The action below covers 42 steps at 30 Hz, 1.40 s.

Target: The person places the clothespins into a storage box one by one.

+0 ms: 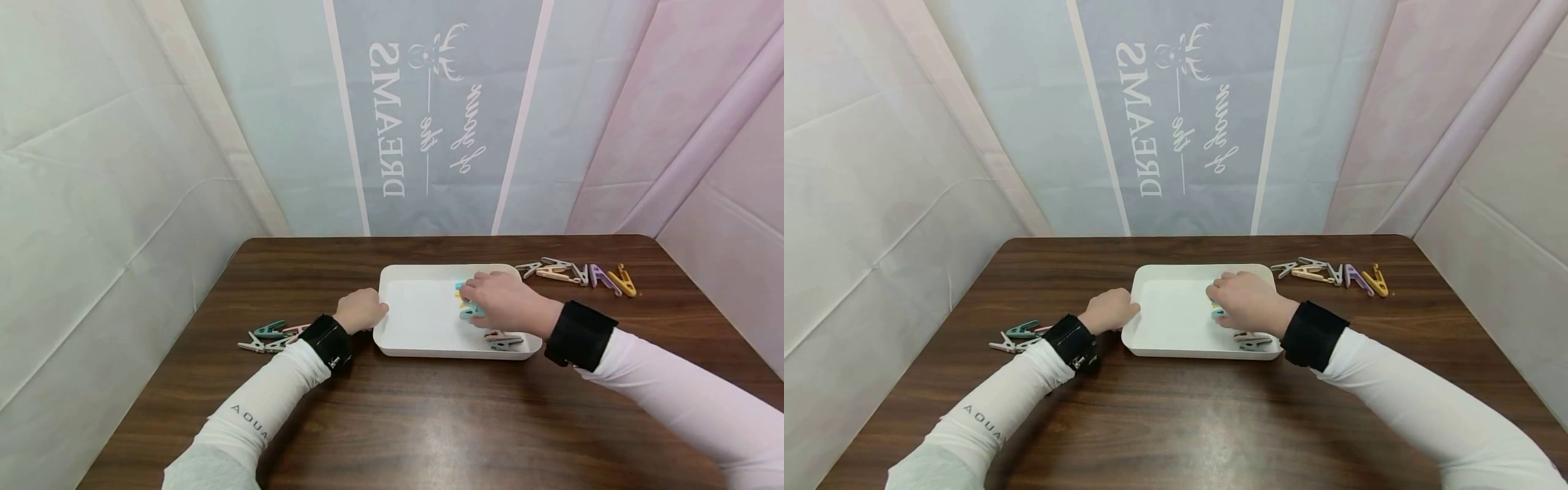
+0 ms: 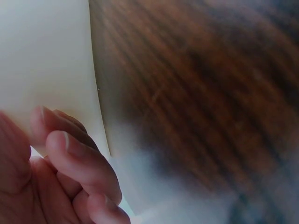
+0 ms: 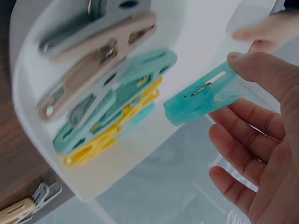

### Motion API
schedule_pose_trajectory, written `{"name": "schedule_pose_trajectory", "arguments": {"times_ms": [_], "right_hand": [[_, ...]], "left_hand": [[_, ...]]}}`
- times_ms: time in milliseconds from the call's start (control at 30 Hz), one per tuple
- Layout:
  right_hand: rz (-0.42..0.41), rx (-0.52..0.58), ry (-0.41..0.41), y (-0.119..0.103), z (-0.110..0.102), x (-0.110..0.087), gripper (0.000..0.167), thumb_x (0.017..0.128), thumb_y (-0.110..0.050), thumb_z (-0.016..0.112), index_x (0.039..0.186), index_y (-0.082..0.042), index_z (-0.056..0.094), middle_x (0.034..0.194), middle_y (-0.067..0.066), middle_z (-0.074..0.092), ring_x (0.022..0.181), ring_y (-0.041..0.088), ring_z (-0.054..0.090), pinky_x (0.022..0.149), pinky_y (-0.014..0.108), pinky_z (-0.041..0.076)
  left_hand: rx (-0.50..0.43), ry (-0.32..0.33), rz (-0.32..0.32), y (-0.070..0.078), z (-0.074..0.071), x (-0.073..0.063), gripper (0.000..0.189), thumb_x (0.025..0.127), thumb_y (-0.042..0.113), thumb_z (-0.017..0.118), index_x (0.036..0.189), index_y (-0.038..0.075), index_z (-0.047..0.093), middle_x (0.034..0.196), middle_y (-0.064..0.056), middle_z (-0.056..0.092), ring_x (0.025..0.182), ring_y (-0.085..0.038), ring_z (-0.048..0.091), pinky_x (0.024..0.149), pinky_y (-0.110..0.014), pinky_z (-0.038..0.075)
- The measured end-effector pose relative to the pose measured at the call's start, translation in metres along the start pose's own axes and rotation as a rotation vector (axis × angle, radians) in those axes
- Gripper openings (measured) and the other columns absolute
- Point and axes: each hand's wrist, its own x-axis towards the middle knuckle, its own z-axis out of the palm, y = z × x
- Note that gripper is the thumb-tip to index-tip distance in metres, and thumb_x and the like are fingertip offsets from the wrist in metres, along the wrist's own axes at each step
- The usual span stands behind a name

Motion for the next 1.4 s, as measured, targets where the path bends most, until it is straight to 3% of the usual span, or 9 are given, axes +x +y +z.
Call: {"name": "schedule_pose_trajectory", "arguments": {"times_ms": [433,1167,1300,1400], "right_hand": [[0.028,0.102,-0.195,-0.006,0.019,0.004,0.024,0.080,-0.024,0.078,0.085,-0.011,0.058,0.073,-0.006,0.050,0.073,0.017,0.050,0.064,0.033,0.042],[0.008,0.073,-0.243,-0.008,0.028,0.006,0.022,0.082,-0.025,0.079,0.089,-0.011,0.064,0.078,-0.003,0.055,0.074,0.015,0.051,0.066,0.033,0.044],[0.014,0.087,-0.208,-0.003,0.025,0.003,0.022,0.081,-0.024,0.078,0.093,-0.010,0.064,0.083,-0.002,0.058,0.078,0.018,0.054,0.067,0.034,0.046],[0.031,0.086,-0.125,0.003,0.015,-0.003,0.025,0.082,-0.026,0.077,0.097,-0.009,0.066,0.086,0.000,0.061,0.079,0.019,0.057,0.066,0.035,0.047]], "left_hand": [[0.011,-0.007,-0.006,0.000,0.000,-0.001,0.030,0.099,0.027,0.048,0.079,0.009,0.061,0.057,-0.003,0.059,0.049,-0.016,0.057,0.049,-0.031,0.043],[0.001,0.003,-0.009,0.001,0.000,-0.001,0.029,0.098,0.026,0.048,0.078,0.009,0.061,0.057,-0.003,0.059,0.050,-0.016,0.056,0.049,-0.031,0.042],[0.005,-0.001,-0.004,0.001,0.000,-0.001,0.030,0.099,0.026,0.048,0.077,0.009,0.061,0.057,-0.003,0.059,0.050,-0.016,0.056,0.049,-0.031,0.042],[0.010,0.000,-0.005,0.001,0.000,-0.001,0.029,0.098,0.026,0.048,0.078,0.009,0.061,0.056,-0.003,0.059,0.050,-0.016,0.056,0.049,-0.031,0.042]]}}
